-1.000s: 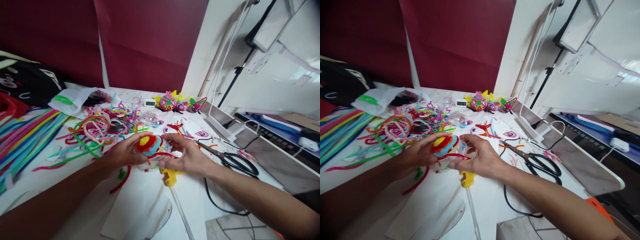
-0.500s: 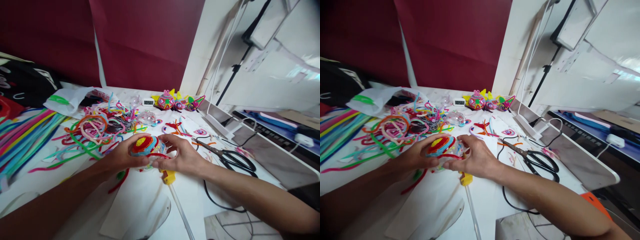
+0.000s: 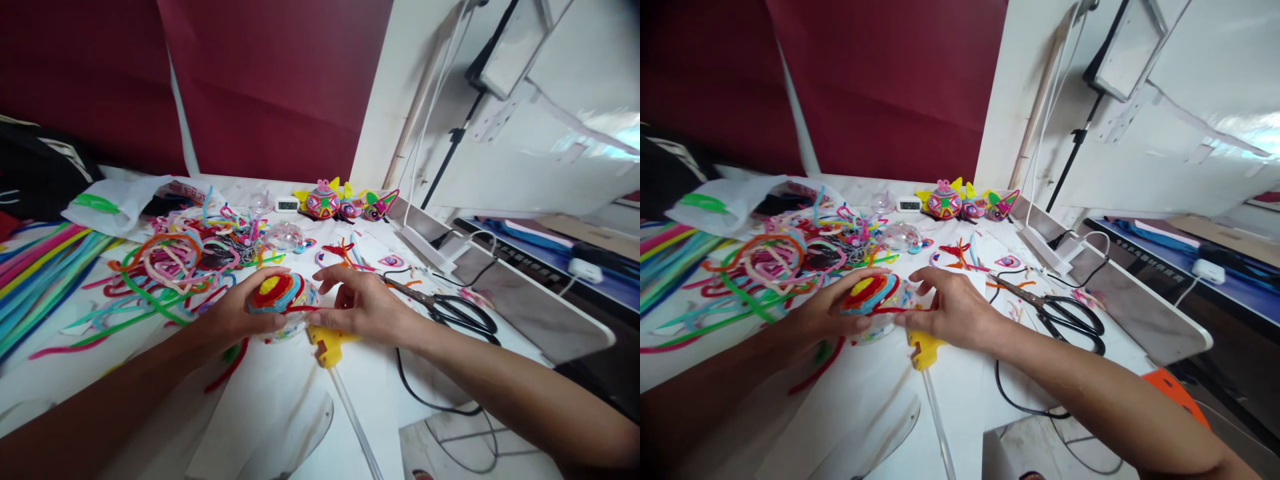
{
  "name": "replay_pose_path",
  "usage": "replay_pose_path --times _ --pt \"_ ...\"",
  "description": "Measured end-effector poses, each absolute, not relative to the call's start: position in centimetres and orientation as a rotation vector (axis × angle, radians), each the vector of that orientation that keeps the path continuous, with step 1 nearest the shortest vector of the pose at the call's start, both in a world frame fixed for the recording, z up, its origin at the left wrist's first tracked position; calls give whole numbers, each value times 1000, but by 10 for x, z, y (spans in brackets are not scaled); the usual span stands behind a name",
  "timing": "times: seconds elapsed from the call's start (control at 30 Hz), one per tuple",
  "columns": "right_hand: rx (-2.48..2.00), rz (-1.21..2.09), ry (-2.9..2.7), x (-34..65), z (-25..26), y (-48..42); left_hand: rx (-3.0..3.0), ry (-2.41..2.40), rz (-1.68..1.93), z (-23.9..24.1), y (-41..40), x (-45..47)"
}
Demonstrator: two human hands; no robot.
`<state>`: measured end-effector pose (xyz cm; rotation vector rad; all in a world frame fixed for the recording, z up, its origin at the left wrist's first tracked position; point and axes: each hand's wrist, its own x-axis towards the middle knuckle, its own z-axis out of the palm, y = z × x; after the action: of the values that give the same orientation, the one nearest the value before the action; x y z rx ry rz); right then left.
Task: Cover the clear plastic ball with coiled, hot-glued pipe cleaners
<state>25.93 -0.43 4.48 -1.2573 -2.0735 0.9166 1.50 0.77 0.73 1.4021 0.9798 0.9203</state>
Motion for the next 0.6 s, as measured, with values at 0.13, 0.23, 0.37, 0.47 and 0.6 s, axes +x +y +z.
replay_pose_path --times 0.13,0.23,0.37,0.47,0.6 --pt "-1178 763 -2170 263 50 -1 1429 1004 924 10 6 17" --pt "-1129 648 -2138 276 59 -1 1422 1076 927 17 6 17" --pt "-1180 476 -2123 307 68 -12 1368 1128 1016 20 11 16" --pt "-1321 387 -2283 332 59 -32 1217 1122 1106 17 17 15" --pt "-1320 237 -2424 353 23 -61 1088 1107 1173 17 19 16"
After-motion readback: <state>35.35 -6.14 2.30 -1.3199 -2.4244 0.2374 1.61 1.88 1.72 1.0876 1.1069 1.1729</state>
